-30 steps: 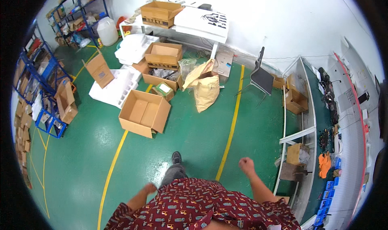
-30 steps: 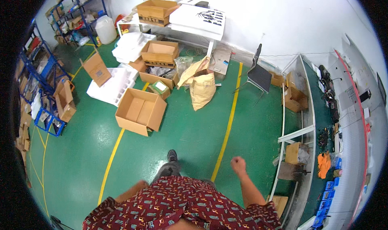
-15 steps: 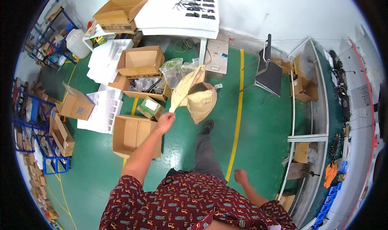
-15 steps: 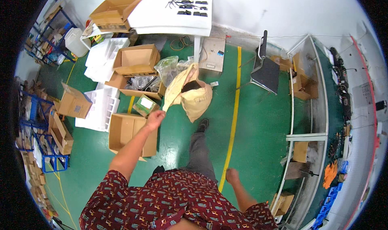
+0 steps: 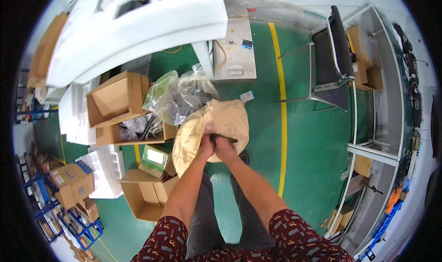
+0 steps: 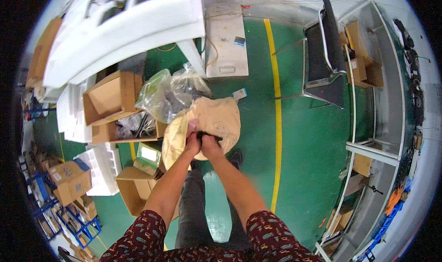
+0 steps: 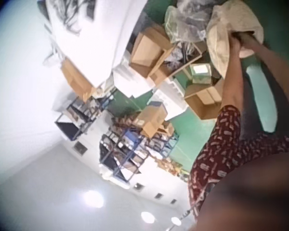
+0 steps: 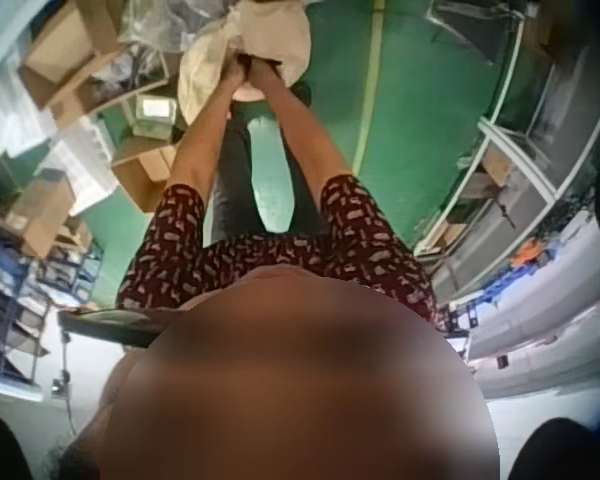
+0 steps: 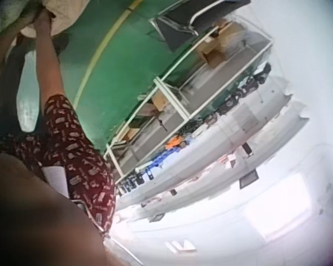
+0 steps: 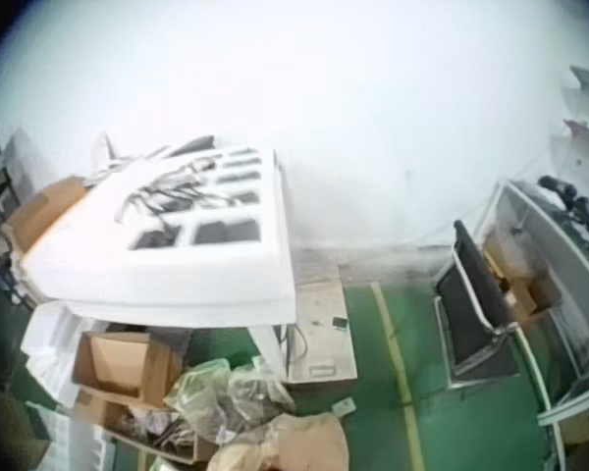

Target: The person assembles a lime-green electronics enclosure by inserting a cylindrical component, then using a cordless drill to fasten screws into the case. They retrieve a black plastic bracket, attach it to the enclosure, and continue securing the assembly with additional screws. The person also handles a metal plate and aligns it with the enclosure before fastening it.

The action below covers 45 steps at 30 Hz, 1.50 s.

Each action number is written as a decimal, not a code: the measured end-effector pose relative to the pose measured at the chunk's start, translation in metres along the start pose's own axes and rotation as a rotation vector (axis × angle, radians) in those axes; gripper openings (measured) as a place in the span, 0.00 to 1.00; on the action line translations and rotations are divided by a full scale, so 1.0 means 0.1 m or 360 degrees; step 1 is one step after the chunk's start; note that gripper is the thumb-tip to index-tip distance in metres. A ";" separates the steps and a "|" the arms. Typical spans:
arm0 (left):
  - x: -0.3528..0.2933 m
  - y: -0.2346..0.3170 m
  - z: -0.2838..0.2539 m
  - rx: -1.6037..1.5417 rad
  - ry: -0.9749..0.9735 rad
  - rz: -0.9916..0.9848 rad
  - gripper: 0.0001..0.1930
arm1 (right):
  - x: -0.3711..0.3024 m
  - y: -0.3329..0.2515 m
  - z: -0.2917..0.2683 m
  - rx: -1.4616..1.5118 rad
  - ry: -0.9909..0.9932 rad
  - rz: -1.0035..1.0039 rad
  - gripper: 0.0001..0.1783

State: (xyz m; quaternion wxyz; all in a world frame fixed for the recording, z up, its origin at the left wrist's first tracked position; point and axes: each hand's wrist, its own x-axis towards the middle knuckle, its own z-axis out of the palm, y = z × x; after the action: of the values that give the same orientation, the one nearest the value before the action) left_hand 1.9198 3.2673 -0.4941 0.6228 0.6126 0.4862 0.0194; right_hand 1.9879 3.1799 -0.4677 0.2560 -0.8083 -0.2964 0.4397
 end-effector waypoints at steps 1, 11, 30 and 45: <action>0.02 0.30 0.28 0.0978 -0.0057 0.0342 0.24 | 0.20 0.53 0.09 0.0041 0.0220 0.0191 0.32; 0.97 -0.73 0.37 0.0879 0.0029 0.0048 0.24 | 0.78 1.13 0.77 0.0701 0.0527 0.0881 0.36; 0.91 -1.27 0.28 -0.0099 -0.0022 -0.0553 0.25 | 1.39 1.69 0.96 0.1263 0.0906 0.1102 0.36; 0.88 -1.39 0.53 -0.0602 -0.0067 -0.0927 0.26 | 1.11 1.62 0.96 0.1492 0.0943 0.1135 0.36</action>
State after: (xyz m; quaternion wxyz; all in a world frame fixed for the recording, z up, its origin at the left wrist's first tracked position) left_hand 1.9200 3.2479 -0.6653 0.7145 0.3222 0.6155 -0.0820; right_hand 1.9946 3.1602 -0.6856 0.4902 -0.7465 0.2956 0.3391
